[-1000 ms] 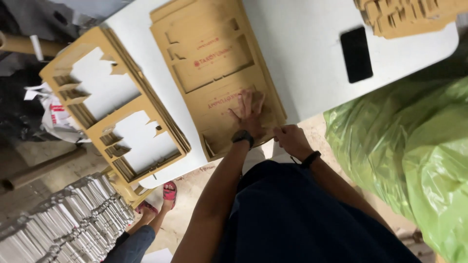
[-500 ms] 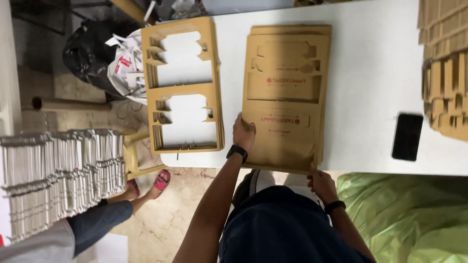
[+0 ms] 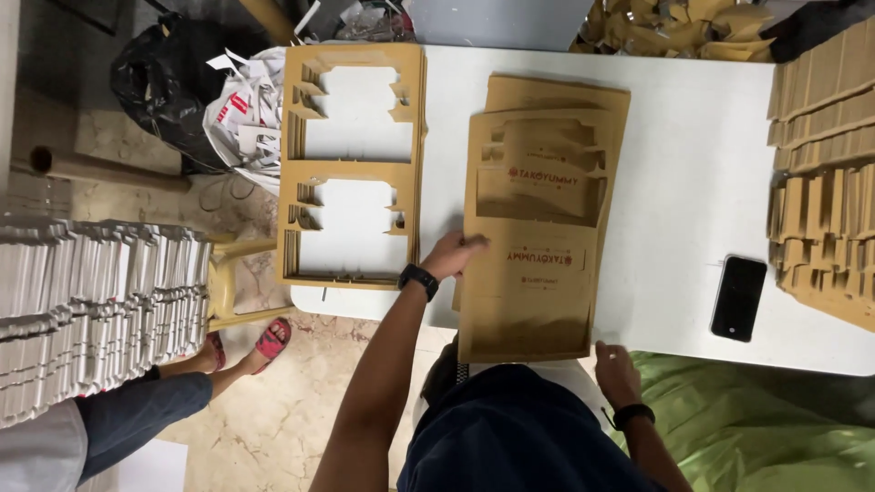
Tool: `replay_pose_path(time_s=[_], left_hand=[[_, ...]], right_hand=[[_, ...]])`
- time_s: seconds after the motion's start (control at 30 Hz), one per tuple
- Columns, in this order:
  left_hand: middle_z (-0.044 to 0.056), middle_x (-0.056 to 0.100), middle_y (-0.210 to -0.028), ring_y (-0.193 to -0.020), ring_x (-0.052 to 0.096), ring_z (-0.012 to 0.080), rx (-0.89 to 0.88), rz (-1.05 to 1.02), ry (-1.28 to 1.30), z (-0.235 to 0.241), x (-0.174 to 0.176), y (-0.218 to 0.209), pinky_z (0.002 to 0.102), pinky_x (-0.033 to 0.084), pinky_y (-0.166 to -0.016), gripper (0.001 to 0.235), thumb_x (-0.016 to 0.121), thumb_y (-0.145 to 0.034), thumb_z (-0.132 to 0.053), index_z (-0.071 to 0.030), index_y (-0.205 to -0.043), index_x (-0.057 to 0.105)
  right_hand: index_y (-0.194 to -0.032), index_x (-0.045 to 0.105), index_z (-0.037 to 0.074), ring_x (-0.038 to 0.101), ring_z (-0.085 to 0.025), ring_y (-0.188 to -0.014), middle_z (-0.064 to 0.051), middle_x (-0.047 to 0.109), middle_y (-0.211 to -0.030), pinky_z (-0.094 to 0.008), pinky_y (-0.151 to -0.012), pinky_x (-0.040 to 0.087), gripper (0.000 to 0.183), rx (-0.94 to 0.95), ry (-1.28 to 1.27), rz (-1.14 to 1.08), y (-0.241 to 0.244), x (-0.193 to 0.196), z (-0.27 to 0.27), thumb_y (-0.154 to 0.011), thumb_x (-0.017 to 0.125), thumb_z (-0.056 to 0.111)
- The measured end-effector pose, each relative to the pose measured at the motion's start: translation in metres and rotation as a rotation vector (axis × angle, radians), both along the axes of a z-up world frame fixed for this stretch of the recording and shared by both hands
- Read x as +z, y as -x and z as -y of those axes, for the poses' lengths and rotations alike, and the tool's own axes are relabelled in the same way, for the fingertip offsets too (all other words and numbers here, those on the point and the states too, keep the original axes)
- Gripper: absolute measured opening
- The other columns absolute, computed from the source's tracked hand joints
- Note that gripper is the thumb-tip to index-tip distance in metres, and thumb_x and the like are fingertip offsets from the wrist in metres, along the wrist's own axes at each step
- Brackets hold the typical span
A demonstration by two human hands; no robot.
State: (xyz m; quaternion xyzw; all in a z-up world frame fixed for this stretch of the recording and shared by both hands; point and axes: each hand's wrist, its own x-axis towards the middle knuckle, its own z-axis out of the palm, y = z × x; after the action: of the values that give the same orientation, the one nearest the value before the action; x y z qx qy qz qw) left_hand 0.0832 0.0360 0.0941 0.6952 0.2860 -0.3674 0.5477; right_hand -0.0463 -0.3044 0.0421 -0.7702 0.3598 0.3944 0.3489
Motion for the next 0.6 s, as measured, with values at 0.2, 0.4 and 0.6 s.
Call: replay_pose_path(time_s=[0.2, 0.4, 0.6], left_hand=[[0.018, 0.075, -0.090, -0.076, 0.076, 0.0290, -0.207, 0.190, -0.190, 0.002, -0.043, 0.012, 0.040, 0.068, -0.065, 0.043, 0.064, -0.092, -0.040, -0.006, -0.117, 0.074], [0.020, 0.077, -0.101, -0.101, 0.074, 0.0383, -0.296, 0.133, -0.451, 0.013, -0.094, 0.019, 0.050, 0.063, -0.083, 0.047, 0.060, -0.090, -0.048, -0.011, -0.114, 0.076], [0.017, 0.071, -0.065, -0.067, 0.073, 0.0322, -0.220, 0.289, -0.579, 0.037, -0.136, 0.032, 0.044, 0.056, -0.051, 0.038, 0.066, -0.088, -0.036, -0.003, -0.074, 0.073]], right_hand=[[-0.122, 0.067, 0.008, 0.065, -0.051, -0.113, -0.027, 0.073, -0.111, -0.062, -0.097, 0.050, 0.037, 0.177, 0.181, 0.364, -0.036, -0.011, -0.028, -0.103, 0.054, 0.037], [-0.074, 0.072, 0.007, 0.061, -0.024, -0.052, -0.009, 0.063, -0.057, -0.039, -0.060, 0.051, 0.025, 0.193, -0.280, 0.285, -0.093, -0.045, -0.136, -0.090, 0.063, 0.024], [-0.055, 0.066, 0.009, 0.058, -0.019, -0.042, -0.007, 0.060, -0.047, -0.031, -0.042, 0.049, 0.045, 0.206, -0.277, 0.018, -0.124, -0.028, -0.163, -0.087, 0.074, 0.039]])
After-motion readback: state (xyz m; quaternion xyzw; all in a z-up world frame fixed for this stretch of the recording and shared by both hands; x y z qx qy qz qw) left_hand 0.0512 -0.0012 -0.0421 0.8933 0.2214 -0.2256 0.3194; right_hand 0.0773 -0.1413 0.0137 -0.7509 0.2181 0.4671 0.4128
